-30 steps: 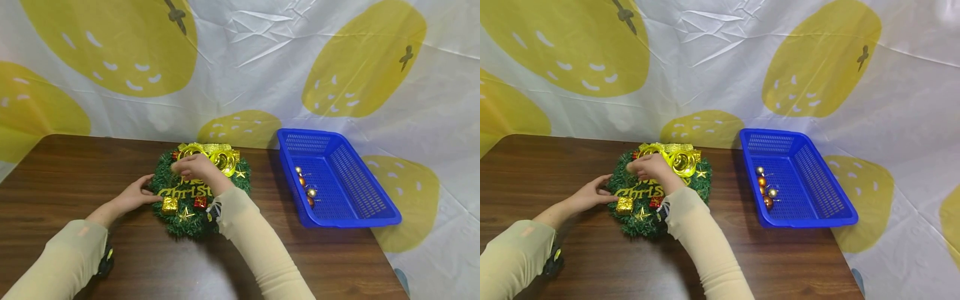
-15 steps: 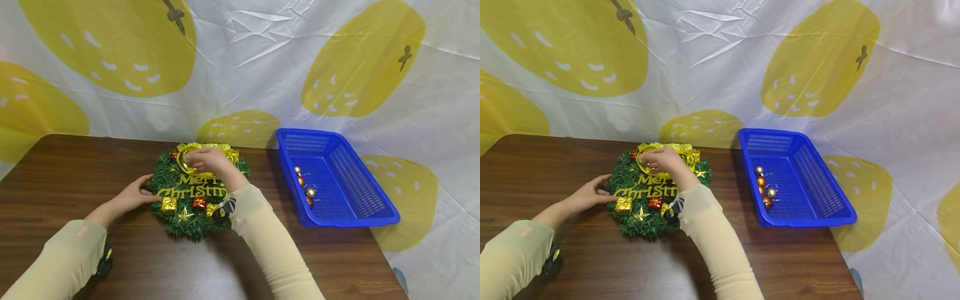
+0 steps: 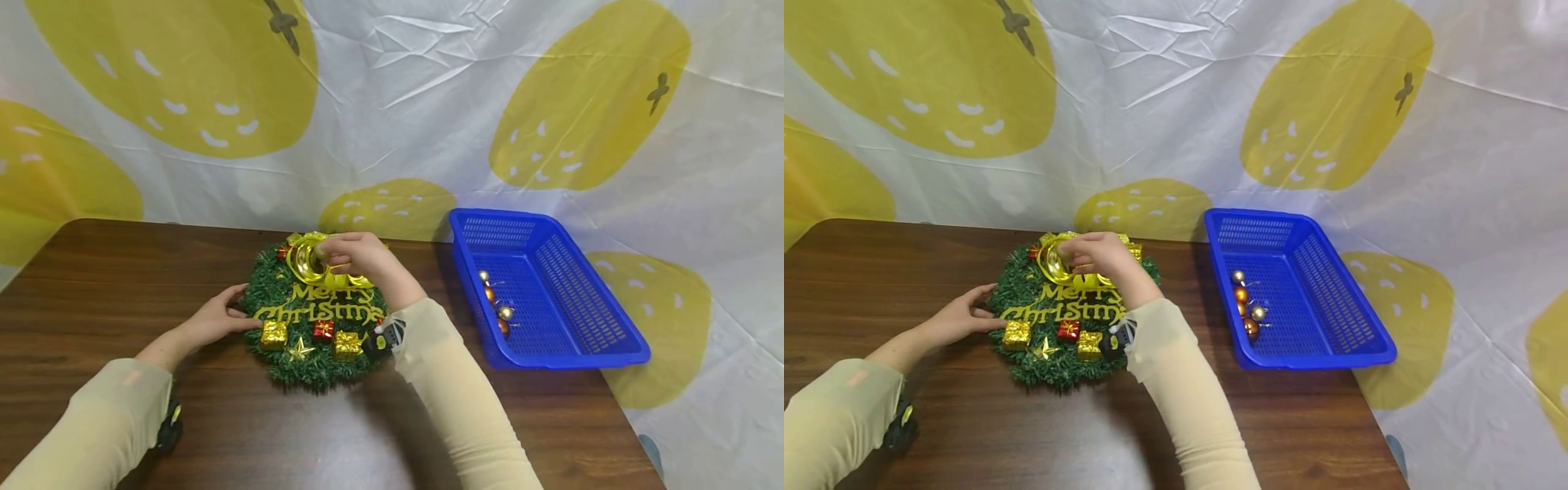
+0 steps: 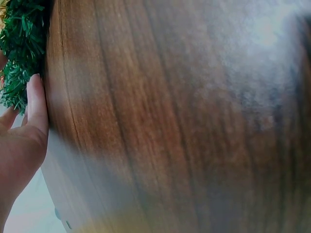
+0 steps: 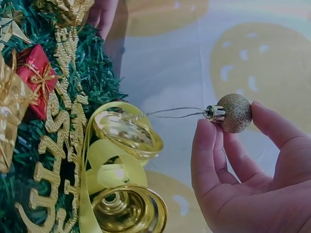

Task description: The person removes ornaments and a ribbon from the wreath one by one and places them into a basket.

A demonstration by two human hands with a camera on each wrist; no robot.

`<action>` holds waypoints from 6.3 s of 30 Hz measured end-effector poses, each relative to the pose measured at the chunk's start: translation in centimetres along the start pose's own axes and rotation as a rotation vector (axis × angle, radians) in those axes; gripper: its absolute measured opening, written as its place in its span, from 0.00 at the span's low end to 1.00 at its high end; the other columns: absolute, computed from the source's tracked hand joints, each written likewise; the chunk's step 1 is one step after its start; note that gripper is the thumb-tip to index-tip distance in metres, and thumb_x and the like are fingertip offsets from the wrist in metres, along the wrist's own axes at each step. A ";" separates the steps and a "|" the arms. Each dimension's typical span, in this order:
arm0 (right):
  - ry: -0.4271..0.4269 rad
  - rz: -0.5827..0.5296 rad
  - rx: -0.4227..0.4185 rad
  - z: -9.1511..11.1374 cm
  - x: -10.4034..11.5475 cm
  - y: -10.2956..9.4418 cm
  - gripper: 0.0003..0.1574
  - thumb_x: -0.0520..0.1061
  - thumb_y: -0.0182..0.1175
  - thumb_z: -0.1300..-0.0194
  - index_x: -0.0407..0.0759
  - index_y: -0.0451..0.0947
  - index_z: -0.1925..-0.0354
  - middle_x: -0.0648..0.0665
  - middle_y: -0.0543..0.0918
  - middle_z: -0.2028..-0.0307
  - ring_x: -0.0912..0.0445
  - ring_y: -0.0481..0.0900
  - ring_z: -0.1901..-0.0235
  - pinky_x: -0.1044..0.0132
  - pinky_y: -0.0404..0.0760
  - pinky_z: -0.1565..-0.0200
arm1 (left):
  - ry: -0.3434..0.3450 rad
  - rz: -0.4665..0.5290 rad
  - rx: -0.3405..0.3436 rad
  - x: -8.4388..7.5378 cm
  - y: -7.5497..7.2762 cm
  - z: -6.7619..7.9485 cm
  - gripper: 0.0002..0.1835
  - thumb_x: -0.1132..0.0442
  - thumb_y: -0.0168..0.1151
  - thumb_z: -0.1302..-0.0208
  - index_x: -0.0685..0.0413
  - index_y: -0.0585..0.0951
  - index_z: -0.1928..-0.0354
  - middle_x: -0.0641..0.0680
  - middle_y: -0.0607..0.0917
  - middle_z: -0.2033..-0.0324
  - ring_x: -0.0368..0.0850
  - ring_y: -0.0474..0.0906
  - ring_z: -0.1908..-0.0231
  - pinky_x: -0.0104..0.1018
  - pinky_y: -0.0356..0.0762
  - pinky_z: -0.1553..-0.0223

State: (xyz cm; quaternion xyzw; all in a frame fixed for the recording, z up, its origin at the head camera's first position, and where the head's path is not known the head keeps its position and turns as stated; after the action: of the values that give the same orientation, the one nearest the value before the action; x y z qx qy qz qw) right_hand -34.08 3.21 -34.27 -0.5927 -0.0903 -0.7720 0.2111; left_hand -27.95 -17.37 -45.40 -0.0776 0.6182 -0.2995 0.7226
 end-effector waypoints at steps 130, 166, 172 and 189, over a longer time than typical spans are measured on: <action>0.011 0.042 -0.257 6.2 -1.2 -18.1 0.31 0.41 0.51 0.31 0.24 0.58 0.37 0.51 0.77 0.70 0.63 0.81 0.73 0.72 0.82 0.64 | 0.001 -0.011 -0.006 0.9 -0.3 0.1 0.53 0.49 0.61 0.38 0.66 0.38 0.28 0.77 0.49 0.33 0.68 0.66 0.42 0.54 0.73 0.48; 0.174 -0.098 -0.254 -2.6 -9.1 -10.2 0.32 0.42 0.58 0.35 0.29 0.64 0.38 0.37 0.78 0.57 0.52 0.82 0.62 0.59 0.79 0.48 | -0.005 0.003 -0.020 0.6 -0.3 -0.6 0.53 0.49 0.64 0.40 0.64 0.40 0.27 0.76 0.50 0.33 0.67 0.66 0.41 0.54 0.73 0.47; 0.153 -0.147 -0.215 -7.0 -12.9 -11.9 0.36 0.45 0.67 0.43 0.29 0.66 0.42 0.35 0.79 0.59 0.48 0.83 0.63 0.59 0.83 0.57 | -0.002 0.001 -0.014 0.6 -0.3 -0.5 0.53 0.50 0.63 0.40 0.65 0.39 0.28 0.77 0.50 0.33 0.68 0.66 0.41 0.55 0.72 0.47; 0.165 -0.075 -0.254 -4.6 -10.9 -10.0 0.26 0.41 0.64 0.41 0.32 0.73 0.46 0.40 0.78 0.63 0.56 0.80 0.71 0.64 0.83 0.58 | 0.004 0.001 -0.013 0.9 -0.2 -0.5 0.52 0.51 0.63 0.39 0.65 0.39 0.28 0.78 0.50 0.34 0.68 0.66 0.42 0.54 0.73 0.48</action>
State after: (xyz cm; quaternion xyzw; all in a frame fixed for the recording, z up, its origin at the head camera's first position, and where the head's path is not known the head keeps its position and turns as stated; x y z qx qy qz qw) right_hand -40.22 12.78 -44.89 -0.5454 0.0037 -0.8306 0.1122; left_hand -28.42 -17.88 -46.13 -0.0813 0.6217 -0.2953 0.7209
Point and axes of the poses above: each hand's wrist, its own z-axis away from the middle knuckle, its own y-axis out of the palm, x = y × z, the point moved 8 cm from there along -z, towards the middle knuckle
